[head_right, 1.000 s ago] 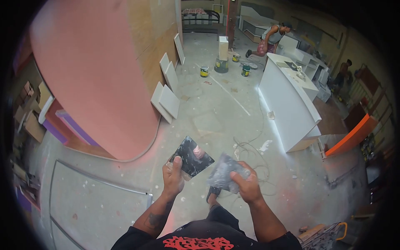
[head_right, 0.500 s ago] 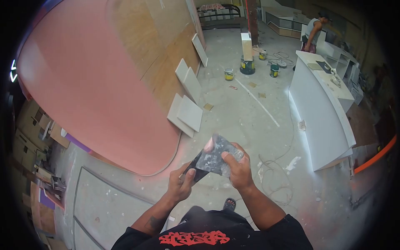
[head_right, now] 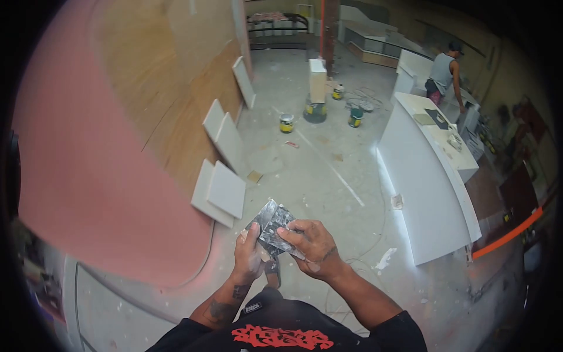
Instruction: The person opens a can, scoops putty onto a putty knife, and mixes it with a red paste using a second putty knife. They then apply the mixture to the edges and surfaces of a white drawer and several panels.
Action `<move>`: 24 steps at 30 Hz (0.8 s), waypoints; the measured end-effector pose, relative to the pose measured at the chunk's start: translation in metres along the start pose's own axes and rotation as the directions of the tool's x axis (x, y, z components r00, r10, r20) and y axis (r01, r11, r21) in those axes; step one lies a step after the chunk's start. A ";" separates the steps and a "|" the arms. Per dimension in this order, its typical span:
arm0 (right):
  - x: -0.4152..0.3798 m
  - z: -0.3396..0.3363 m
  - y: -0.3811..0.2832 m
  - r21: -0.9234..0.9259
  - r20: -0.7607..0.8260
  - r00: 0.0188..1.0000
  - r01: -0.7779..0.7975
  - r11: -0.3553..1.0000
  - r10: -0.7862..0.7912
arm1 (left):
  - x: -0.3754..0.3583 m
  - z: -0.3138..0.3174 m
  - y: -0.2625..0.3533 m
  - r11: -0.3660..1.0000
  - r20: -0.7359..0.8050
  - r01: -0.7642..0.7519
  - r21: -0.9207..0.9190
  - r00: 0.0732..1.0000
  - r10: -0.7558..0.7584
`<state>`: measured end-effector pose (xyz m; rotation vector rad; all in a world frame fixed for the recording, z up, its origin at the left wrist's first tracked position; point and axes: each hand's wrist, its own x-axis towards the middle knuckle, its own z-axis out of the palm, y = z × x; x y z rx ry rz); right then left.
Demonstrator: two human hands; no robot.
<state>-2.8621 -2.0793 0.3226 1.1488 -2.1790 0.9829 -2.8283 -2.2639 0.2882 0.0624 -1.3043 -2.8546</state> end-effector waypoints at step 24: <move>0.187 0.061 0.328 0.005 0.296 0.844 -0.471 0.882 0.448 | 0.427 -0.036 0.020 0.986 -0.045 0.152 0.063 0.988 -0.149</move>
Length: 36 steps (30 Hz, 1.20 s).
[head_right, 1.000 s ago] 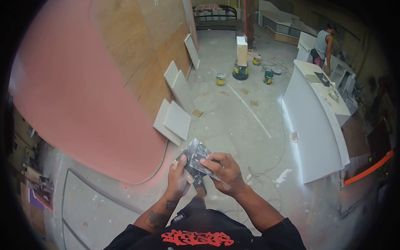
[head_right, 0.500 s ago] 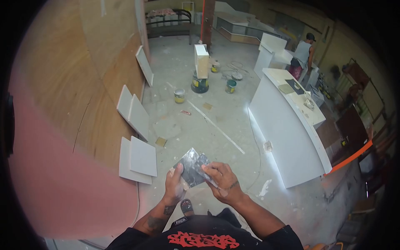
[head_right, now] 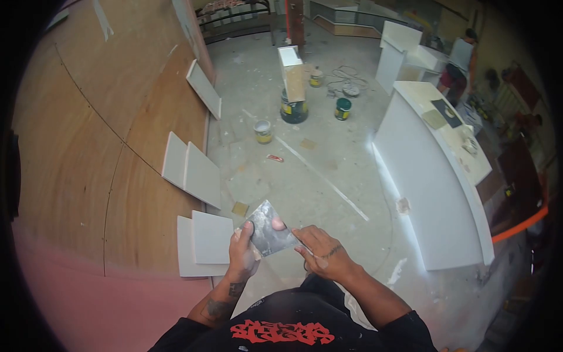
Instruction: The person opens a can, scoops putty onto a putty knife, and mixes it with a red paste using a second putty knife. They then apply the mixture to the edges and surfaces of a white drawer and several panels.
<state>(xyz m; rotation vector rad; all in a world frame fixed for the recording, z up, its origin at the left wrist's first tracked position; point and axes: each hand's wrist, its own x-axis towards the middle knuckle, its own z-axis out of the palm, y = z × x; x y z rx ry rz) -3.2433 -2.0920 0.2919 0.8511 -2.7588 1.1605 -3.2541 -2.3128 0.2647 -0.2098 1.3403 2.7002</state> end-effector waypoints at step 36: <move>0.451 -0.160 0.275 -0.202 -0.358 0.910 0.143 0.969 -0.209 | 0.564 0.096 0.041 0.970 0.308 0.223 -0.095 0.933 -0.184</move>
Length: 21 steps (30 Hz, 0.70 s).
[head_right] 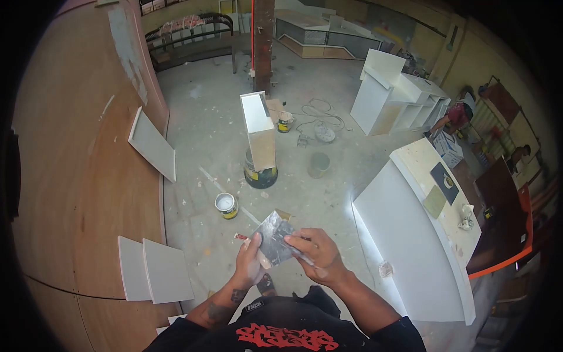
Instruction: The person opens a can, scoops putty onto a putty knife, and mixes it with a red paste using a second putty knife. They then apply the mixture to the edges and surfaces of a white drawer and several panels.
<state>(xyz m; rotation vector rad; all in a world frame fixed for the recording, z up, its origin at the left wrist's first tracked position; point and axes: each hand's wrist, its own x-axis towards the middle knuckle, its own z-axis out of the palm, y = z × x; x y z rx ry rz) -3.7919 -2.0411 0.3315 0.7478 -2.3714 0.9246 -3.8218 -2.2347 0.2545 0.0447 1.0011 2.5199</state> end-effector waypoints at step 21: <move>0.152 0.019 0.041 -0.297 0.164 0.986 0.052 0.954 -0.003 | 0.092 -0.017 0.088 0.800 -0.225 -0.421 0.426 0.808 0.545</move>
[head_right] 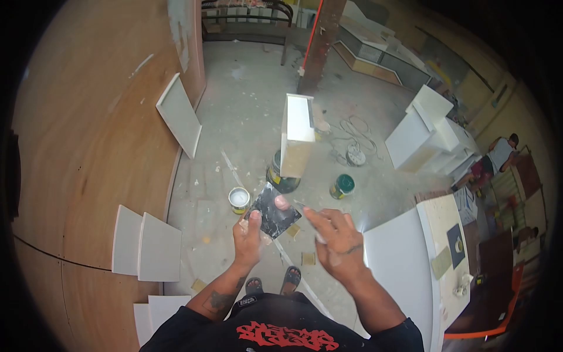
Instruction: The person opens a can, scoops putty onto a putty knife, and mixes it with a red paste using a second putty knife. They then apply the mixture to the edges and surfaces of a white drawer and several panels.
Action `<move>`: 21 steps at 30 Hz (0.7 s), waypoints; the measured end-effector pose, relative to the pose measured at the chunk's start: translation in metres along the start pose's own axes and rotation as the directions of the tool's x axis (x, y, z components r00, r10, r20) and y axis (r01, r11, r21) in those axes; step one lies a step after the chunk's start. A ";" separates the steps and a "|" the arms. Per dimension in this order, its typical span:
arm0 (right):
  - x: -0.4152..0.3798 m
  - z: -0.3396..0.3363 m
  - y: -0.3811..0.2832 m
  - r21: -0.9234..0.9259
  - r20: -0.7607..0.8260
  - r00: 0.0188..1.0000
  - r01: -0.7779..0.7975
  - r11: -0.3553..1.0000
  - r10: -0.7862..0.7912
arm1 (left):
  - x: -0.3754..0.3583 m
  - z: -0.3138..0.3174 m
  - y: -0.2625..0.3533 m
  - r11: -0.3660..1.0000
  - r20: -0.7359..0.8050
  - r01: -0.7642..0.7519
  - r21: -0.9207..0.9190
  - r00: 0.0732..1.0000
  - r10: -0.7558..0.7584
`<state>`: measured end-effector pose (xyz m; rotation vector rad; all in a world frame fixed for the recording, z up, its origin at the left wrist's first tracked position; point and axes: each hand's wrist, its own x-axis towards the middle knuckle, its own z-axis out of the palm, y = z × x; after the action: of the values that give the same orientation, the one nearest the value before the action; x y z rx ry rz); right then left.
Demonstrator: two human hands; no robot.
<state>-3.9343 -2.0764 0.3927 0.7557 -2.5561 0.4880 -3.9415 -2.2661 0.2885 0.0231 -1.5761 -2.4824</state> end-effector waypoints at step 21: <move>0.052 -0.008 0.007 0.006 0.160 0.981 0.108 0.994 -0.108 | 0.029 0.041 0.008 0.967 -0.120 -0.246 0.064 0.960 0.252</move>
<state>-3.9756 -2.0896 0.4232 0.9629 -2.6433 0.4039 -3.9737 -2.2380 0.3165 -0.0090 -1.4861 -2.2053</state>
